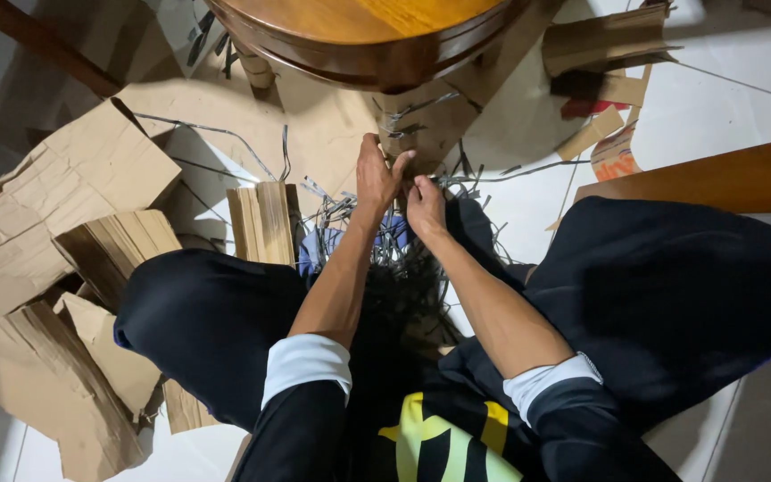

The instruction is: Wrapping a chair leg with cardboard and securing it with wire ties

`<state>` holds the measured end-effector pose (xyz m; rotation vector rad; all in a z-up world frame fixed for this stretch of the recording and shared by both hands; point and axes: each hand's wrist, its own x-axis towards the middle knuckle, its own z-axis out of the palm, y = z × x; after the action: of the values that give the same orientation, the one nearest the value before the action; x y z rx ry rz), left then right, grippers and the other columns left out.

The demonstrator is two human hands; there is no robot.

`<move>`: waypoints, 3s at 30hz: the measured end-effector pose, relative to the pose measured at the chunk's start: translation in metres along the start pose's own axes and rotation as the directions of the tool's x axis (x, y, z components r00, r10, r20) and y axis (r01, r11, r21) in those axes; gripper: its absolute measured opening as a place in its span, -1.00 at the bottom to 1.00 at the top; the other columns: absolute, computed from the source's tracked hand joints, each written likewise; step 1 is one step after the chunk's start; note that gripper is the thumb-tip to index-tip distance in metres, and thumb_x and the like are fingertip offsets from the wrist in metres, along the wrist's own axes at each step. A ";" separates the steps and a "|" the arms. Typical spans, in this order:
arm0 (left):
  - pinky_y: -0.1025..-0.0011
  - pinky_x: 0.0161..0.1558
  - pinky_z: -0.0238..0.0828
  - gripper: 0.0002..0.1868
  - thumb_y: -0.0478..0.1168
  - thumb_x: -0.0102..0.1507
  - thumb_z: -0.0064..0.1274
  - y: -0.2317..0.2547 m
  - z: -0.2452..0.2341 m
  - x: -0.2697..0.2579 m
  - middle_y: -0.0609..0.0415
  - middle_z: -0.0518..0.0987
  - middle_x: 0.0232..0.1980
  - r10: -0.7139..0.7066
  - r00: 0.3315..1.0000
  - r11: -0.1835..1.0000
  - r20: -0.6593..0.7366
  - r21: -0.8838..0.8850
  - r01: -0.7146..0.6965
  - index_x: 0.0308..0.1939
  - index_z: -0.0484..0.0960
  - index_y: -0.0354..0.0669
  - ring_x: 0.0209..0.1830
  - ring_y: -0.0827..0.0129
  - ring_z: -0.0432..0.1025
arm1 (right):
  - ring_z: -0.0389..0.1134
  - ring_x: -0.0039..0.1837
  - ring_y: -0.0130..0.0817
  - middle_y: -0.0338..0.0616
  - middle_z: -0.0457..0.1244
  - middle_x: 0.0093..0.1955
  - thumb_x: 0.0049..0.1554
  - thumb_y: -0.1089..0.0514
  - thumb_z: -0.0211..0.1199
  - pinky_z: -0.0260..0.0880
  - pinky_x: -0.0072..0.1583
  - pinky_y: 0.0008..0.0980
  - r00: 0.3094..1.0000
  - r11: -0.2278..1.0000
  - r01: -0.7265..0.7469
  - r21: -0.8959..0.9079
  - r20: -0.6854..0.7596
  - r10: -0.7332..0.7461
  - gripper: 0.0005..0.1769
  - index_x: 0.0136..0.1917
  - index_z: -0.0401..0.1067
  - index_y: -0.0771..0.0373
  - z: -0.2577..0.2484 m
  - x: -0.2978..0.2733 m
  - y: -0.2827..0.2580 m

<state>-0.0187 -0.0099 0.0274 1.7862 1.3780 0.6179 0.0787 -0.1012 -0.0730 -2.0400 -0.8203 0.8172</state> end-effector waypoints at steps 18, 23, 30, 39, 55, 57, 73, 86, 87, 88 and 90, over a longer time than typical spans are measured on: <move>-0.08 0.02 0.40 -0.58 0.12 0.33 -0.28 -0.045 0.003 -0.011 -0.34 0.58 -0.27 -0.447 0.885 0.886 -0.133 -0.205 0.416 -0.25 0.47 -0.14 -0.07 -0.27 0.53 | 0.41 0.15 -0.07 -0.29 0.44 -0.08 0.23 0.15 0.11 0.41 0.23 -0.11 0.999 1.000 -0.003 -0.001 -0.040 0.003 -0.82 -0.11 0.52 -0.05 -0.014 -0.007 -0.019; -0.08 0.01 0.30 -0.59 0.07 0.37 -0.28 -0.066 0.014 -0.008 -0.40 0.54 -0.29 -0.417 0.892 0.853 -0.174 -0.413 0.318 -0.32 0.48 -0.15 -0.14 -0.21 0.50 | 0.43 0.17 -0.06 -0.19 0.44 -0.02 0.22 0.07 0.10 0.40 0.24 -0.10 0.995 0.997 -0.070 0.033 -0.071 0.073 -0.83 -0.09 0.53 -0.06 -0.012 0.001 -0.008; 0.21 -0.01 0.49 -0.61 0.21 0.31 -0.11 -0.045 0.006 -0.006 0.05 0.69 -0.32 -0.487 0.868 0.811 -0.099 -0.419 0.408 -0.27 0.62 0.06 -0.22 0.19 0.60 | 0.44 0.18 -0.10 -0.18 0.44 0.00 0.20 0.10 0.09 0.41 0.24 -0.13 0.991 0.995 -0.061 0.084 -0.111 0.070 -0.81 -0.07 0.54 -0.01 -0.007 0.016 -0.012; 0.07 0.42 0.41 -0.05 -0.06 0.14 0.32 0.044 -0.025 -0.024 -0.36 0.31 0.46 -0.080 0.996 0.963 -0.026 -0.262 0.071 0.49 0.21 -0.36 0.49 -0.20 0.22 | 0.44 0.15 0.00 -0.02 0.43 0.02 0.22 0.05 0.11 0.45 0.18 -0.06 0.973 0.991 -0.131 0.006 -0.191 0.130 -0.80 0.03 0.51 0.07 -0.017 0.021 0.010; 0.10 0.12 0.67 -0.27 -0.16 0.13 0.44 0.015 -0.009 0.002 -0.19 0.46 0.18 -0.056 0.995 0.955 -0.077 -0.294 0.031 0.27 0.36 -0.19 0.24 -0.21 0.45 | 0.43 -0.32 -0.52 -0.26 0.42 -0.10 0.33 0.21 -0.05 0.51 -0.12 -0.41 0.988 0.979 -0.008 0.206 -0.150 0.039 -0.52 0.47 0.06 0.43 -0.026 0.031 -0.017; 0.09 0.11 0.67 -0.28 -0.15 0.14 0.44 0.012 -0.011 0.005 -0.19 0.47 0.17 -0.057 0.996 0.956 -0.062 -0.291 0.036 0.26 0.38 -0.18 0.23 -0.22 0.46 | 0.43 -0.31 -0.54 -0.31 0.39 -0.17 0.35 0.26 -0.10 0.52 -0.12 -0.39 0.992 0.978 0.012 0.210 -0.128 0.016 -0.55 0.46 0.06 0.47 -0.025 0.032 -0.019; 0.06 0.14 0.65 -0.27 -0.11 0.06 0.54 -0.007 -0.016 0.021 -0.14 0.54 0.16 -0.066 0.996 0.916 0.057 -0.392 0.083 0.19 0.44 -0.13 0.24 -0.15 0.48 | 0.45 0.13 0.14 0.19 0.42 -0.09 0.13 0.04 0.17 0.49 0.11 0.12 0.996 0.951 0.004 -0.308 0.086 0.024 -0.68 -0.06 0.48 0.37 -0.002 0.067 -0.025; 0.08 0.24 0.57 -0.31 -0.19 0.09 0.47 0.001 -0.030 0.017 -0.28 0.51 0.21 -0.098 0.992 0.874 0.075 -0.470 0.122 0.18 0.42 -0.24 0.26 -0.18 0.47 | 0.45 0.11 0.34 0.64 0.31 0.07 -0.01 0.16 0.38 0.48 0.11 0.19 0.814 0.446 0.444 -0.777 0.557 0.161 -0.62 0.03 0.61 0.46 0.025 0.150 0.046; 0.08 0.24 0.57 -0.31 -0.19 0.09 0.47 0.001 -0.031 0.016 -0.28 0.51 0.21 -0.099 0.992 0.875 0.073 -0.469 0.121 0.18 0.42 -0.24 0.26 -0.18 0.47 | 0.45 0.11 0.34 0.64 0.31 0.07 -0.01 0.16 0.38 0.48 0.11 0.19 0.813 0.446 0.446 -0.776 0.559 0.159 -0.62 0.03 0.61 0.46 0.011 0.096 -0.028; 0.12 0.26 0.57 -0.32 -0.27 0.12 0.34 0.001 -0.032 0.015 -0.30 0.45 0.26 -0.164 0.985 0.847 0.054 -0.505 0.168 0.25 0.35 -0.23 0.26 -0.16 0.48 | 0.36 0.28 0.22 0.56 0.22 0.27 0.07 0.09 0.33 0.34 0.29 0.10 0.832 0.613 0.286 -0.736 0.508 0.222 -0.48 0.20 0.48 0.51 -0.015 0.063 -0.112; 0.16 0.27 0.56 -0.33 -0.35 0.15 0.20 0.009 -0.038 0.012 -0.32 0.38 0.31 -0.228 0.973 0.814 0.036 -0.541 0.211 0.31 0.29 -0.22 0.26 -0.15 0.49 | 0.26 0.46 0.11 0.49 0.14 0.46 0.15 0.03 0.28 0.19 0.46 0.01 0.835 0.744 0.108 -0.659 0.466 0.291 -0.33 0.36 0.35 0.57 -0.057 0.040 -0.192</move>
<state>-0.0390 0.0114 0.0561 1.1475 1.2453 0.8159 0.0947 0.0004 0.1035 -2.5145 -1.5176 1.3539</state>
